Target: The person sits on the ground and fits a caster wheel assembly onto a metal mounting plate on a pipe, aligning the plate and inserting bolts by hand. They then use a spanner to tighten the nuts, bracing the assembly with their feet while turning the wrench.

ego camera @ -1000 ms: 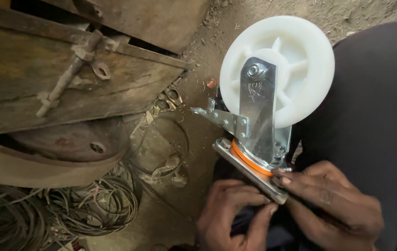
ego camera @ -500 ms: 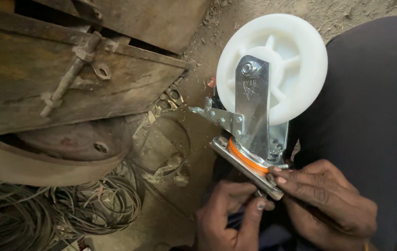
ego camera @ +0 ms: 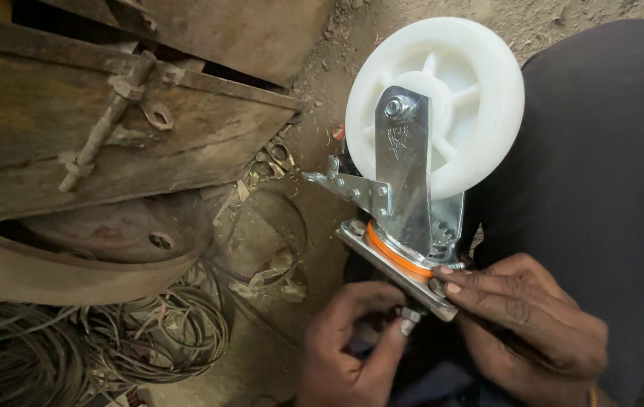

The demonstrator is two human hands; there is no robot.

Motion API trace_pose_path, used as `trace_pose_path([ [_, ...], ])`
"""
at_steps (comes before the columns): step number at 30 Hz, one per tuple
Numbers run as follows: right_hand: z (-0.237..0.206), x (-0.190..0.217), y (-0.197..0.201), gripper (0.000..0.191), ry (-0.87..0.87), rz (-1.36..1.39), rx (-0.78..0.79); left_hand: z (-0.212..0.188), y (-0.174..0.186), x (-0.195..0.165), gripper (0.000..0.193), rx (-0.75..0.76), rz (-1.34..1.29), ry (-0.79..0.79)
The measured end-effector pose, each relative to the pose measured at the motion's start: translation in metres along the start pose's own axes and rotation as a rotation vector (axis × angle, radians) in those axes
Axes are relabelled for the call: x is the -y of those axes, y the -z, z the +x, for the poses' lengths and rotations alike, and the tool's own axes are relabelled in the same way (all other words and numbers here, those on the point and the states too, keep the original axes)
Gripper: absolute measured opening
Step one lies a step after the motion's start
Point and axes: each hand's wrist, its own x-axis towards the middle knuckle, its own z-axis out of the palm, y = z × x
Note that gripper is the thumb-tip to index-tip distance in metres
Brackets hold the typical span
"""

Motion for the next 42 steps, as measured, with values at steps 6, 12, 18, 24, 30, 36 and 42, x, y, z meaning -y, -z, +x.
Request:
trace_pose_path([
  [6,0.000,0.001,-0.001,0.035,-0.011,0.028,-0.010,0.002,-0.008,0.000,0.020,-0.015,0.008,0.019],
  [12,0.000,0.001,0.000,0.034,-0.018,0.013,-0.023,0.006,-0.008,-0.008,0.016,0.080,-0.138,-0.029],
  [18,0.001,0.000,-0.002,0.033,0.006,0.014,-0.031,0.003,-0.003,-0.003,0.020,0.198,-0.384,0.175],
  [24,0.003,0.001,0.000,0.031,0.012,0.010,-0.031,0.004,-0.004,0.004,0.016,0.237,-0.619,0.320],
  [30,0.002,0.001,0.000,0.031,0.009,0.014,-0.025,-0.006,-0.010,0.003,0.018,-0.002,-0.187,-0.195],
  [36,0.003,0.001,0.003,0.034,0.024,0.013,0.004,-0.016,0.007,0.016,0.018,0.010,-0.293,0.275],
  [42,0.003,0.000,0.002,0.035,0.019,0.072,-0.019,-0.007,0.033,-0.003,0.053,0.449,0.043,0.201],
])
